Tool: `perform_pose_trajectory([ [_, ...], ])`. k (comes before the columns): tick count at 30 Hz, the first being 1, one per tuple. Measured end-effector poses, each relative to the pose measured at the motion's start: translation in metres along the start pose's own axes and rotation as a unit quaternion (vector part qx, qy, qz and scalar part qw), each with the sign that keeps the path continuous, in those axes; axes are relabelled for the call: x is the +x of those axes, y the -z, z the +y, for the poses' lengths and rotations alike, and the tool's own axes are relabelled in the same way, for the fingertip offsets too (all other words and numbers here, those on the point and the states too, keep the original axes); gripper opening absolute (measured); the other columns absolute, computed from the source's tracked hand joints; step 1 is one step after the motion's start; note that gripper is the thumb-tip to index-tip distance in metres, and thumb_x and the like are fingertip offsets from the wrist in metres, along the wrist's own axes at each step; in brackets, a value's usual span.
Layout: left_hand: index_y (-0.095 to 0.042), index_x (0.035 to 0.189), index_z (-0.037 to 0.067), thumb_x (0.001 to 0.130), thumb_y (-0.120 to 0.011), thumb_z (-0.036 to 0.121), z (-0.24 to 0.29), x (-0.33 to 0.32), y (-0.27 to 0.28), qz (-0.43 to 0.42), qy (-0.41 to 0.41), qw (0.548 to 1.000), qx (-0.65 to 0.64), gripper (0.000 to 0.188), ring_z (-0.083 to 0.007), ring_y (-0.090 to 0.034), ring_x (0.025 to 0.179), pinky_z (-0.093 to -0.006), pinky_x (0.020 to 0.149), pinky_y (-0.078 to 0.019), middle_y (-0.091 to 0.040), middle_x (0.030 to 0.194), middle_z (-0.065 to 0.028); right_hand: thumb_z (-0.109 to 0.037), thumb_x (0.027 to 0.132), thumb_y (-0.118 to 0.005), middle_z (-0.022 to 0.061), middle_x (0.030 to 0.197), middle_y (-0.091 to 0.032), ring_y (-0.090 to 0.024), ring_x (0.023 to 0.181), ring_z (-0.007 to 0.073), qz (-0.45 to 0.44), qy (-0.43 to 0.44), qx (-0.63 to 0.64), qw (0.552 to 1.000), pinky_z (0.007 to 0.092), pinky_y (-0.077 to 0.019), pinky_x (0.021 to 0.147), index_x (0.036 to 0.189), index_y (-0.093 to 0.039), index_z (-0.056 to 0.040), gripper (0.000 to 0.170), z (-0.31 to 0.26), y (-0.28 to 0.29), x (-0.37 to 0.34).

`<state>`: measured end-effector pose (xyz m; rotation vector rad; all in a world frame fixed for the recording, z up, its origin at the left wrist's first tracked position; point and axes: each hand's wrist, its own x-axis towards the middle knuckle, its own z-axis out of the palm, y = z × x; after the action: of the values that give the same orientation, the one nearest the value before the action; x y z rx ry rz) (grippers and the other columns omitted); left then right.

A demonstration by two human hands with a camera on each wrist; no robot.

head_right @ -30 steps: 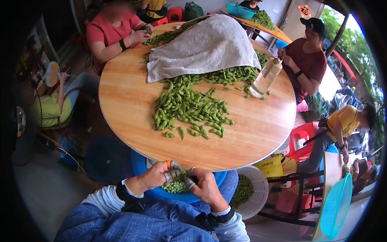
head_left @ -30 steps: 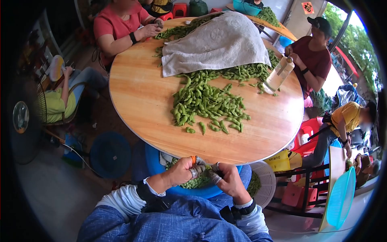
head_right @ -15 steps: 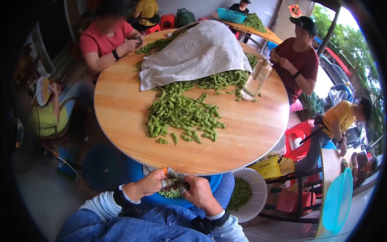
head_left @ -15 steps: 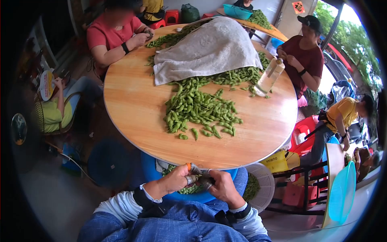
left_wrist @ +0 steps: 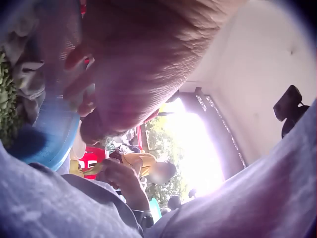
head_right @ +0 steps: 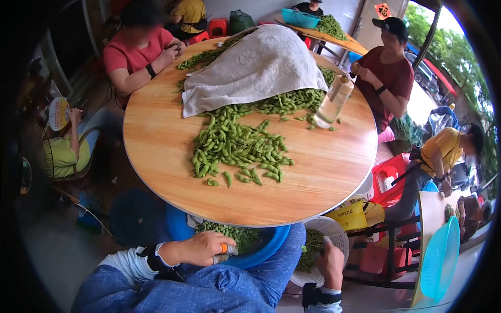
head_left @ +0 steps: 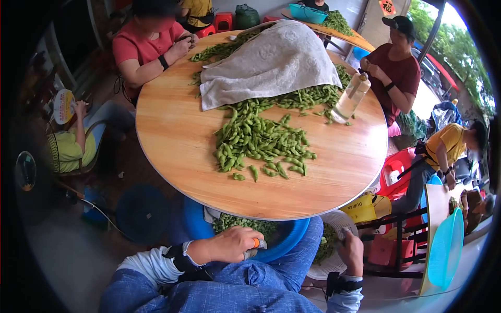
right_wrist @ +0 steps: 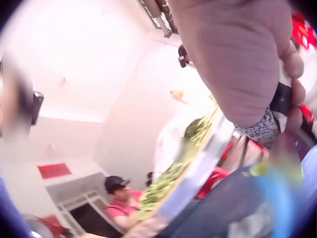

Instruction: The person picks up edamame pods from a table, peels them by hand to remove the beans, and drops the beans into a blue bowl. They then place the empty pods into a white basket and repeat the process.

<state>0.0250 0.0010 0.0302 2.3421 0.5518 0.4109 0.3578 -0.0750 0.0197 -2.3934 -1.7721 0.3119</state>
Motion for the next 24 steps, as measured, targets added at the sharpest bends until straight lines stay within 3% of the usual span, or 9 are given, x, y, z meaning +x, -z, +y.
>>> perform_pose_trajectory([
  [2,-0.057,0.09,0.004,0.071,-0.057,0.01,-0.002,0.012,0.02,0.051,0.009,0.999,0.014,0.019,-0.0273,-0.054,0.08,-0.0359,0.071,-0.044,-0.057,0.089,-0.0092,-0.006,0.064,-0.058,0.0191,0.069,-0.058,-0.057,0.066,0.0335,0.07,-0.044,0.049,0.995,0.0386,-0.0442,0.062,0.085,-0.058,-0.0001,0.022,0.029,-0.01,-0.008],
  [6,-0.056,0.09,0.002,0.068,-0.049,-0.001,-0.026,0.051,0.061,0.213,0.05,0.953,0.209,0.023,-0.0283,-0.052,0.086,-0.0356,0.073,-0.0445,-0.054,0.095,-0.0124,-0.005,0.067,-0.059,0.0126,0.061,-0.056,-0.054,0.056,0.0182,0.037,-0.059,0.261,0.963,0.0299,-0.0433,0.056,0.078,-0.056,0.0026,0.014,0.025,-0.018,-0.013],
  [7,-0.056,0.09,0.003,0.07,-0.048,0.001,-0.037,0.057,0.065,0.209,0.067,0.935,0.277,0.021,-0.0287,-0.05,0.09,-0.0366,0.075,-0.0433,-0.052,0.099,-0.0128,-0.005,0.069,-0.059,0.0088,0.059,-0.054,-0.05,0.055,0.012,0.045,-0.04,0.301,0.952,0.0256,-0.0415,0.054,0.075,-0.055,0.0032,0.011,0.006,-0.012,-0.012],
  [10,-0.056,0.089,0.004,0.072,-0.048,0.004,-0.057,0.075,0.075,0.06,0.207,0.933,0.287,0.02,-0.0281,-0.048,0.095,-0.0379,0.077,-0.0418,-0.05,0.104,-0.013,-0.003,0.072,-0.06,0.0049,0.065,-0.058,-0.05,0.057,0.008,0.017,-0.027,0.415,0.909,0.0225,-0.0408,0.053,0.08,-0.058,0.003,0.01,-0.028,-0.016,-0.006],
  [13,-0.056,0.086,0.004,0.072,-0.051,0.004,-0.061,0.076,0.076,0.083,0.16,0.923,0.339,0.015,-0.0286,-0.053,0.085,-0.0367,0.071,-0.0441,-0.055,0.096,-0.0128,-0.005,0.077,-0.059,0.0047,0.07,-0.06,-0.054,0.064,0.0077,-0.026,0.034,0.518,0.854,0.0202,-0.0432,0.059,0.083,-0.059,0.0036,0.011,-0.061,-0.023,0.002],
  [16,-0.056,0.082,0.003,0.076,-0.055,0.006,-0.05,0.069,0.071,0.182,0.174,0.967,-0.025,0.007,-0.0223,-0.058,0.067,-0.0296,0.058,-0.0454,-0.06,0.08,-0.0095,-0.005,0.079,-0.057,0.0052,0.081,-0.06,-0.054,0.074,0.0091,-0.057,0.089,0.571,0.814,0.0215,-0.0438,0.068,0.091,-0.058,0.0041,0.015,-0.099,-0.019,0.008],
  [17,-0.056,0.078,0.003,0.079,-0.057,0.011,-0.048,0.066,0.064,0.198,0.207,0.913,-0.29,0.008,-0.0129,-0.056,0.053,-0.021,0.048,-0.0425,-0.06,0.066,-0.0055,-0.006,0.079,-0.057,0.0051,0.084,-0.06,-0.054,0.076,0.0097,-0.083,0.097,0.606,0.785,0.0227,-0.0438,0.07,0.095,-0.057,0.0039,0.019,-0.111,-0.016,0.009],
  [20,-0.056,0.078,0.003,0.079,-0.058,0.014,-0.018,0.046,0.057,0.15,0.271,0.742,-0.594,0.011,-0.0081,-0.055,0.054,-0.019,0.048,-0.0426,-0.06,0.068,-0.0065,-0.012,0.08,-0.056,0.0034,0.088,-0.059,-0.053,0.079,0.0091,-0.169,0.111,0.655,0.728,0.023,-0.0425,0.072,0.101,-0.054,0.0028,0.026,-0.137,-0.01,0.016],
  [24,-0.056,0.078,0.003,0.078,-0.058,0.014,-0.01,0.025,0.038,0.118,0.248,0.704,-0.655,0.011,-0.0085,-0.054,0.05,-0.0175,0.044,-0.0428,-0.059,0.066,-0.007,-0.012,0.082,-0.054,0.0003,0.088,-0.057,-0.051,0.079,0.007,-0.264,0.105,0.692,0.663,0.0206,-0.0409,0.071,0.099,-0.054,0.0009,0.022,-0.16,-0.001,0.018],
])
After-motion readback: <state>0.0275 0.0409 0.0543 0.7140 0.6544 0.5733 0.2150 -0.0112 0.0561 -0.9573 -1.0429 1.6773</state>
